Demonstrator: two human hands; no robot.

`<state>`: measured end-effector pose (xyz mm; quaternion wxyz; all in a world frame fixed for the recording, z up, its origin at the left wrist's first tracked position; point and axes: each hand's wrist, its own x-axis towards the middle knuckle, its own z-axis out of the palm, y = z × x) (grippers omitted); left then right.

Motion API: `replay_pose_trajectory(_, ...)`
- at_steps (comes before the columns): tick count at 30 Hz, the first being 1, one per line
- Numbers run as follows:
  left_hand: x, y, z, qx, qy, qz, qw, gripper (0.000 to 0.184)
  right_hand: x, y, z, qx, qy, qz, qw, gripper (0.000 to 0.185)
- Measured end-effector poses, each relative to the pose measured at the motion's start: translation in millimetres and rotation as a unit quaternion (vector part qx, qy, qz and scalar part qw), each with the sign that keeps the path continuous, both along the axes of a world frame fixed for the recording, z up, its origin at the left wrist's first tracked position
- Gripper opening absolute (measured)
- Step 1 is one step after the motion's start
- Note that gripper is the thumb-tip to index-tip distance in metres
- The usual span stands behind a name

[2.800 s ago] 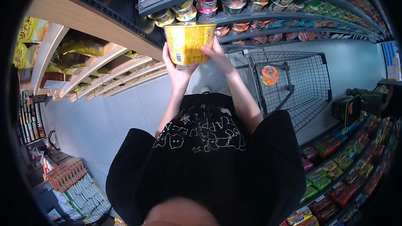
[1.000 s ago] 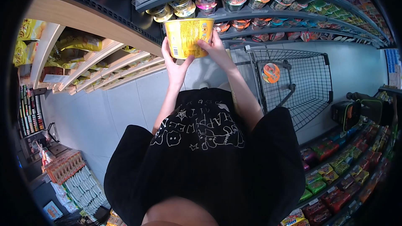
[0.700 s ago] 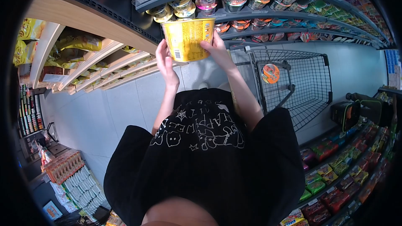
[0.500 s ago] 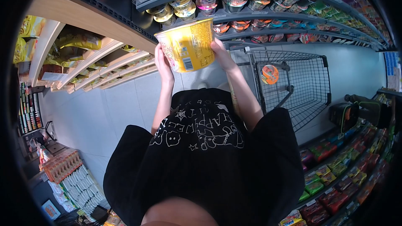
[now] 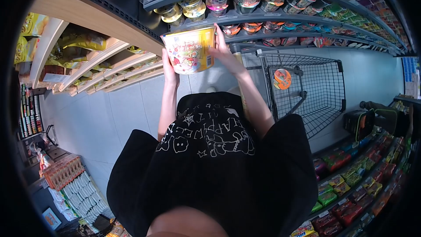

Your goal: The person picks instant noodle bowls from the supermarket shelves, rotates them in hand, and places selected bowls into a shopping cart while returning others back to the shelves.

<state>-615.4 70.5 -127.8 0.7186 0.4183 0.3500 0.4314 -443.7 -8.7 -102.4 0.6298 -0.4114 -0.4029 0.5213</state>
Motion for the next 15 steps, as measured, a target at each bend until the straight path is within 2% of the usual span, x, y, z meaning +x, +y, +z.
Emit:
replay_pose_trajectory(3, 1, -2, -6, 0.009, 0.027, 0.023, 0.999, 0.049, -1, -1, -8, 0.028, -0.045, 0.016, 0.998, 0.086)
replay_pose_trajectory(5, 1, -1, -14, 0.019, 0.039, 0.030, 0.999, 0.049, -1, -2, -7, -0.022, -0.043, 0.019, 0.999, 0.091)
replay_pose_trajectory(11, 3, -6, -4, 0.009, 0.035, 0.039, 0.999, 0.044, 0, 1, -11, 0.032, -0.013, 0.008, 0.999, 0.088)
replay_pose_trajectory(15, 4, -8, -5, 0.013, 0.027, 0.037, 0.999, 0.047, 2, 0, -13, 0.026, -0.017, 0.012, 0.999, 0.087)
